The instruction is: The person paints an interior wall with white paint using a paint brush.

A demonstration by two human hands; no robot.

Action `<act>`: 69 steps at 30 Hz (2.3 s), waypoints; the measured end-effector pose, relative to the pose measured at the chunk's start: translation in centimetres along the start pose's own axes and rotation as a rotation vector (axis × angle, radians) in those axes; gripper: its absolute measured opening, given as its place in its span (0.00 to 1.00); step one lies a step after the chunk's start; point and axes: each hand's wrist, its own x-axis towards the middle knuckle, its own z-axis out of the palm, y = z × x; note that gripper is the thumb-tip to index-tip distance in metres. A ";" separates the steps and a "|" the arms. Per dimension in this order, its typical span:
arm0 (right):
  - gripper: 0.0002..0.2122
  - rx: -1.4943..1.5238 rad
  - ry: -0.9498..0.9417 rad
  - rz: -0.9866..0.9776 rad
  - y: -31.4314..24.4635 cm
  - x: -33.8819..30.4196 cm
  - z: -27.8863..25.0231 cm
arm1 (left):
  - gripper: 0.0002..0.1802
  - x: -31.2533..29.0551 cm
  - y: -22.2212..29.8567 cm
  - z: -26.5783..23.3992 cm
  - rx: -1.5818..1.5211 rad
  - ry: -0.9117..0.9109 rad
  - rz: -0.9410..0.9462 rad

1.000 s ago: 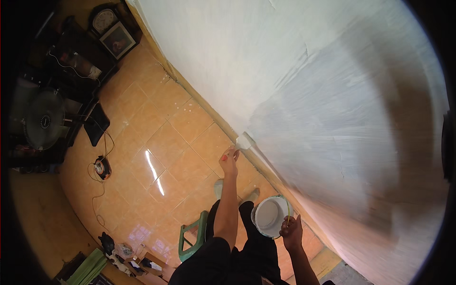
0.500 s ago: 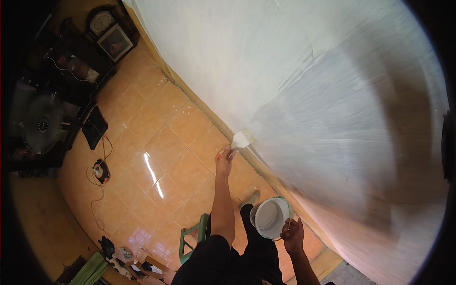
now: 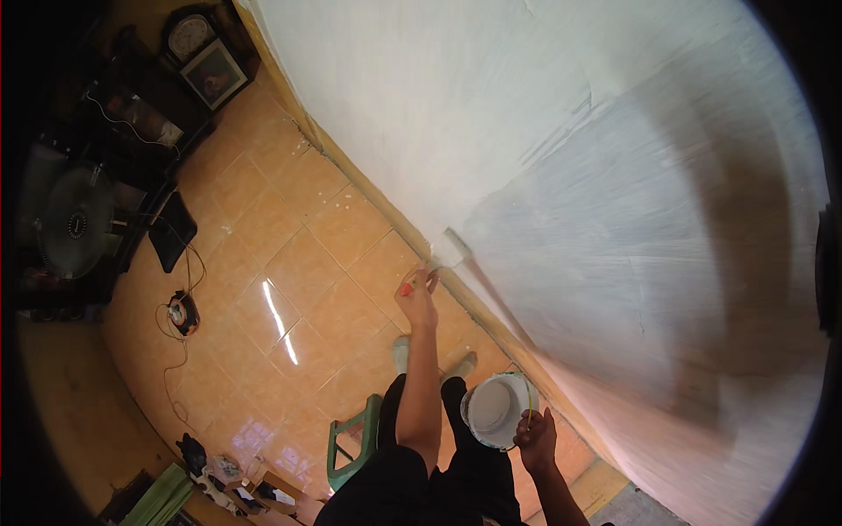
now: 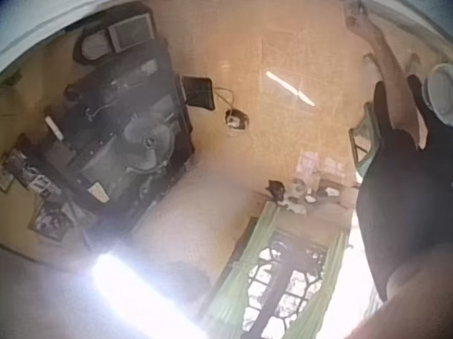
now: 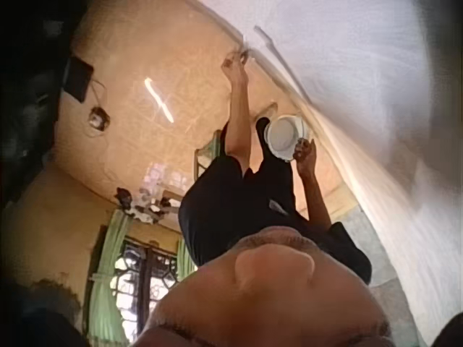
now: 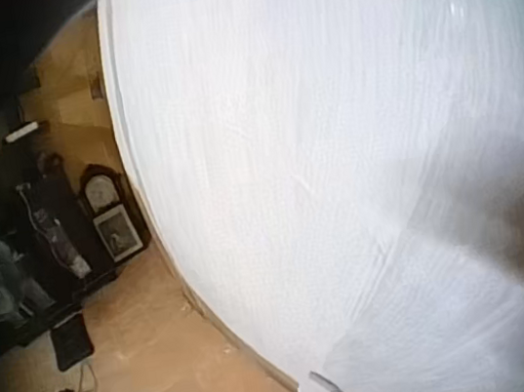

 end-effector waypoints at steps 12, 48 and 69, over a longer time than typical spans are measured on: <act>0.23 -0.026 -0.065 -0.013 -0.6 -0.4 0.9 | 0.12 -8.8 11.2 6.0 -0.156 -0.397 -0.014; 0.16 0.020 0.149 -0.095 1.7 1.8 -2.6 | 0.14 1.1 -15.1 -14.0 -0.013 -0.156 -0.427; 0.15 0.033 0.141 -0.087 2.2 1.2 -2.2 | 0.16 -12.1 -6.6 -6.3 -0.098 -0.249 -0.414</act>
